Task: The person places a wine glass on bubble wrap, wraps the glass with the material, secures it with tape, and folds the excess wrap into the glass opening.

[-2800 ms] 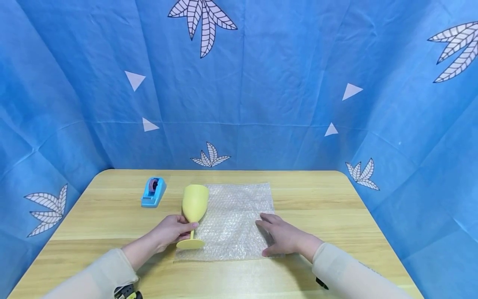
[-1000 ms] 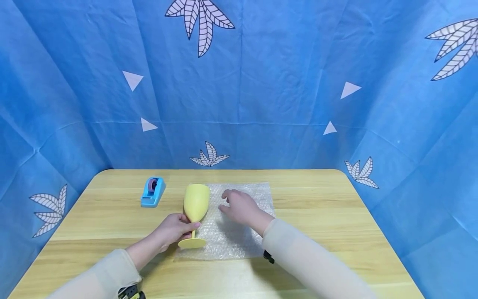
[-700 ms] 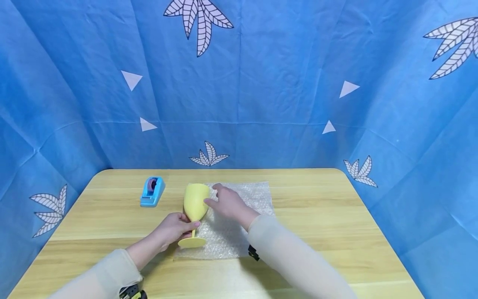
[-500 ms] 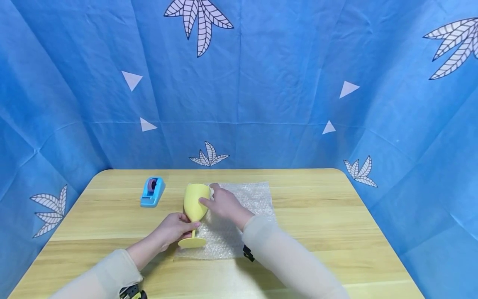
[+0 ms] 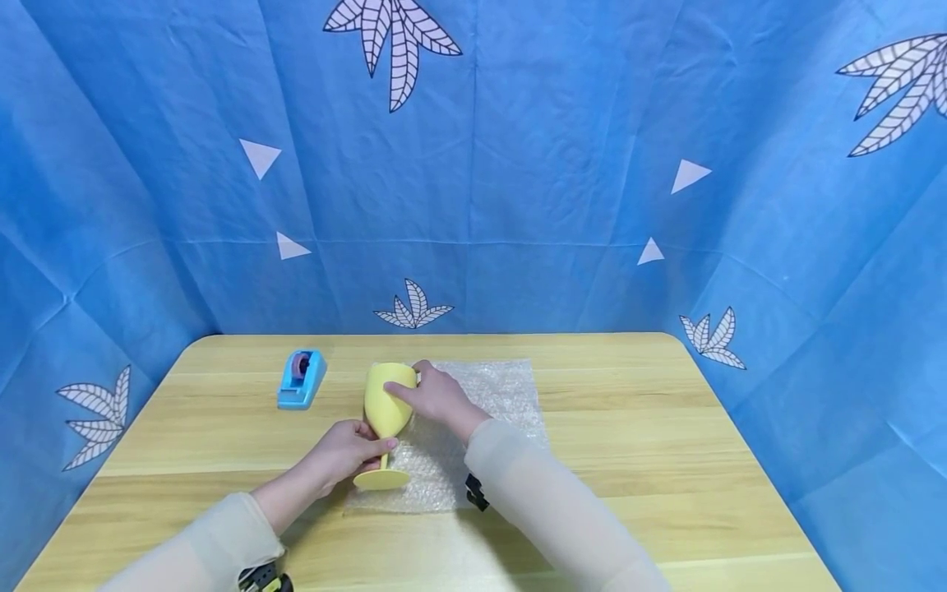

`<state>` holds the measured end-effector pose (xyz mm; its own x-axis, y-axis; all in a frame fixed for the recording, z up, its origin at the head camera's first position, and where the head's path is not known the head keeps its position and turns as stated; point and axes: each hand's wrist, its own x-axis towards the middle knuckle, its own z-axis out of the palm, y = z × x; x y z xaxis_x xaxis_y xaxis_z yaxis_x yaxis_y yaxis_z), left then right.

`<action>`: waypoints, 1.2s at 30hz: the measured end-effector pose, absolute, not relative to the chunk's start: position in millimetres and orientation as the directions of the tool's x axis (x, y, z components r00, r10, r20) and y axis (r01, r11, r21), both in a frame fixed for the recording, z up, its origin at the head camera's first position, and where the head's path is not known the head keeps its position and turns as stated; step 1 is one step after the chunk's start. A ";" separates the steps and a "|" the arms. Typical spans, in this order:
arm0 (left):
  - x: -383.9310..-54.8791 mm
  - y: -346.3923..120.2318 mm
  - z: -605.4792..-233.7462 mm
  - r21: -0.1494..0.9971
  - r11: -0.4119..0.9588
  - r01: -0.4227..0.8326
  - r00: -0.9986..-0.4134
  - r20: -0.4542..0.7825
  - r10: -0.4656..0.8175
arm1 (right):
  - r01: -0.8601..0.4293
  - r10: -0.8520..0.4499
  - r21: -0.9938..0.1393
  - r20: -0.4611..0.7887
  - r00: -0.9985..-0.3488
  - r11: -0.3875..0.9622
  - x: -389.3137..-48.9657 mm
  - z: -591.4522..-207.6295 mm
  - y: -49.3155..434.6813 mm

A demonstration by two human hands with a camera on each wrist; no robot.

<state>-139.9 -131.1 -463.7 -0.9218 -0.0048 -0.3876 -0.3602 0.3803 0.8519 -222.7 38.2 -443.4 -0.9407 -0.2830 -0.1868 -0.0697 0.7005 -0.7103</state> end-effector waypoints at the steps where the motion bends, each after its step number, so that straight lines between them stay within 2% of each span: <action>1: -140.6 -130.8 -464.1 0.852 0.383 -0.357 -0.923 -0.385 -0.003 | -0.063 -0.279 -0.713 -0.190 -0.941 0.698 -223.6 -443.3 38.3; 12: -144.5 -131.1 -466.2 0.843 0.435 -0.315 -0.935 -0.354 0.008 | 0.015 -0.235 -0.746 -0.229 -0.945 0.666 -231.8 -440.7 41.3; 18: -153.6 -144.8 -453.2 0.826 0.461 -0.324 -0.919 -0.390 0.054 | 0.057 -0.232 -0.779 -0.255 -0.939 0.624 -233.1 -440.9 40.6; 23: -167.4 -152.8 -442.7 0.824 0.457 -0.335 -0.918 -0.394 0.037 | 0.099 -0.222 -0.794 -0.285 -0.932 0.600 -234.5 -440.4 40.3; 26: -176.2 -152.8 -440.9 0.844 0.351 -0.406 -0.898 -0.439 0.015 | 0.115 -0.217 -0.798 -0.295 -0.930 0.591 -235.3 -441.0 40.2; 31: -187.2 -151.8 -440.0 0.840 0.013 -0.542 -0.840 -0.543 0.007 | 0.125 -0.223 -0.798 -0.309 -0.925 0.589 -235.4 -442.4 39.1; 36: -191.2 -152.9 -440.0 0.812 -0.098 -0.575 -0.818 -0.574 0.042 | 0.138 -0.220 -0.794 -0.324 -0.920 0.592 -235.8 -442.8 38.8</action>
